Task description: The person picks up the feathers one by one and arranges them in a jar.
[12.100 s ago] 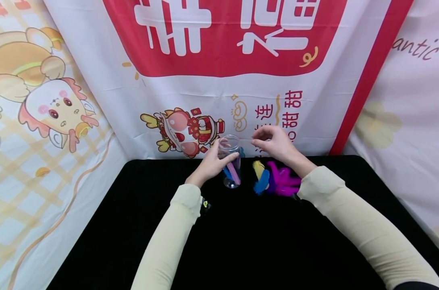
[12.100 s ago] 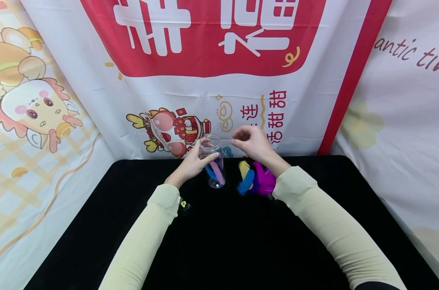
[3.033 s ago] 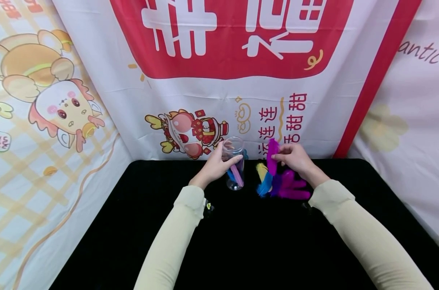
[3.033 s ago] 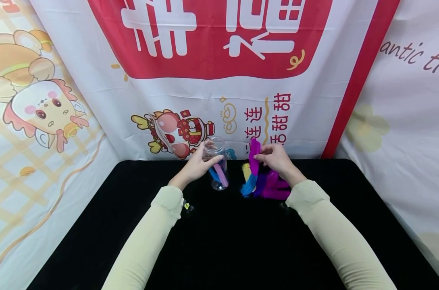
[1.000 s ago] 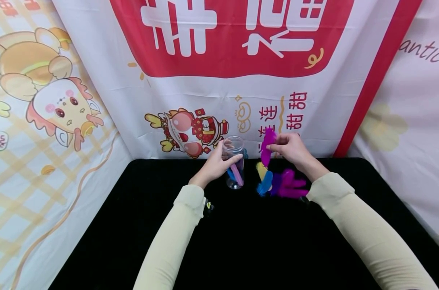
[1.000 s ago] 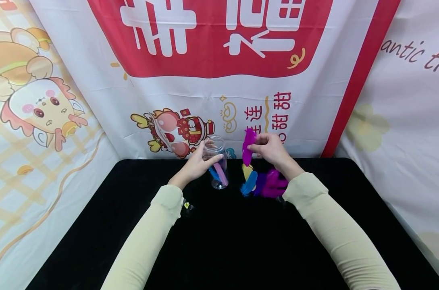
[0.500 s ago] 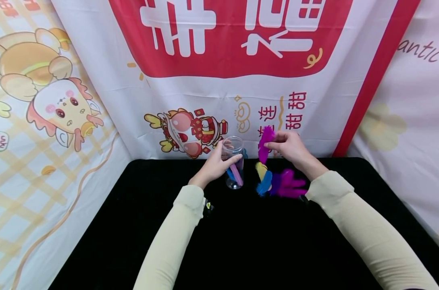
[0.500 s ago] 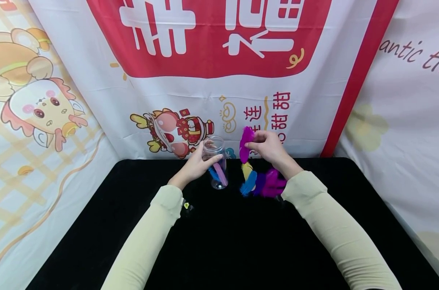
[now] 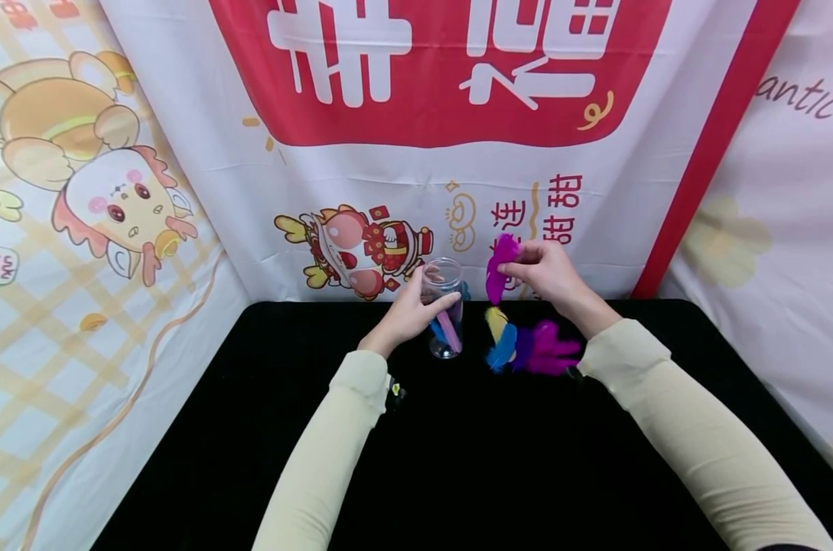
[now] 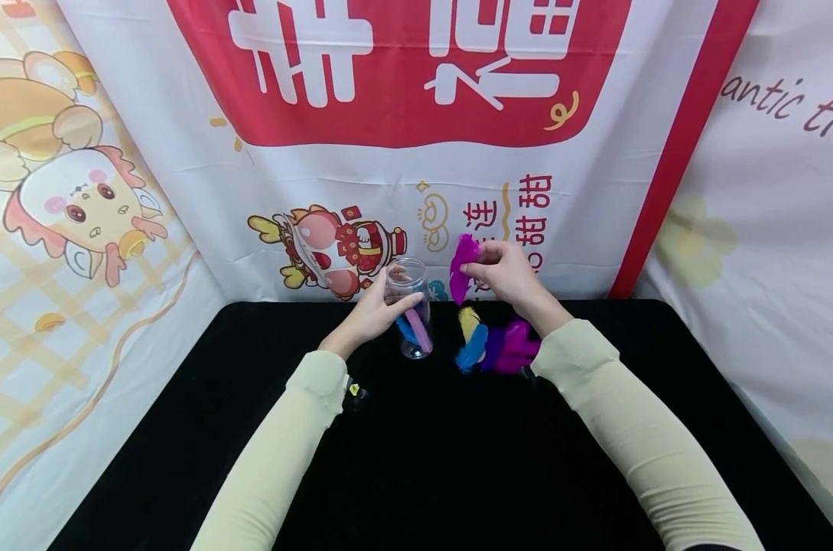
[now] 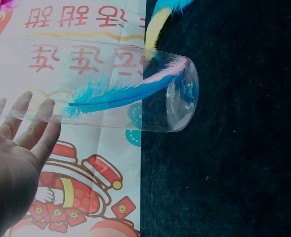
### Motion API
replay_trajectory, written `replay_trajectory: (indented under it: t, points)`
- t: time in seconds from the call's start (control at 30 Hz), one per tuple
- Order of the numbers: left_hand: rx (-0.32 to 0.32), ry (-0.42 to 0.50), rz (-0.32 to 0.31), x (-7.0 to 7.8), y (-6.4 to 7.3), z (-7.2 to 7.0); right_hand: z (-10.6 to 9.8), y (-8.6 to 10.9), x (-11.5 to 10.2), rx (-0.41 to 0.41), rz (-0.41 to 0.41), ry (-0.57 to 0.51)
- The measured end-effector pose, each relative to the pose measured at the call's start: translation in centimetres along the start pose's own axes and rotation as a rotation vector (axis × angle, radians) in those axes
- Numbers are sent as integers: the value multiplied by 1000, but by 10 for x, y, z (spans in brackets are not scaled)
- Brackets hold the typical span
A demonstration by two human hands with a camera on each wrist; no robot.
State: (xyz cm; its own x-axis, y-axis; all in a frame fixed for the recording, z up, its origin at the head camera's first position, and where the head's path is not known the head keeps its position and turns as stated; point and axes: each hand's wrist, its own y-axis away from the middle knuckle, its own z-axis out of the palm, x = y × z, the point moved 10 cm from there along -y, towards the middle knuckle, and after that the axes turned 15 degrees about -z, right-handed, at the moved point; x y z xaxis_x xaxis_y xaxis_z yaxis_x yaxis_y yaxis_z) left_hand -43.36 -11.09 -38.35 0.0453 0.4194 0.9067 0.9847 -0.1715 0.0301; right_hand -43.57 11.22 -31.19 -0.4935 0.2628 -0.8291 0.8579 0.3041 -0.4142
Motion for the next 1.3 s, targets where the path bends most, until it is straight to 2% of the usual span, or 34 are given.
replay_trajectory:
  t: [0.37, 0.67, 1.03, 1.3]
  points:
    - [-2, -16, -12, -2, -2, -1, 6, -10, -15, 30, -13, -19]
    - [-5, -10, -15, -2, -2, 0, 13, -18, -27, 59, -97, -118]
    - [-8, -12, -20, -2, -2, 0, 12, -21, -37, 79, -110, -78]
    - [0, -16, -18, -1, 0, 0, 14, -22, -44, 85, -123, -95]
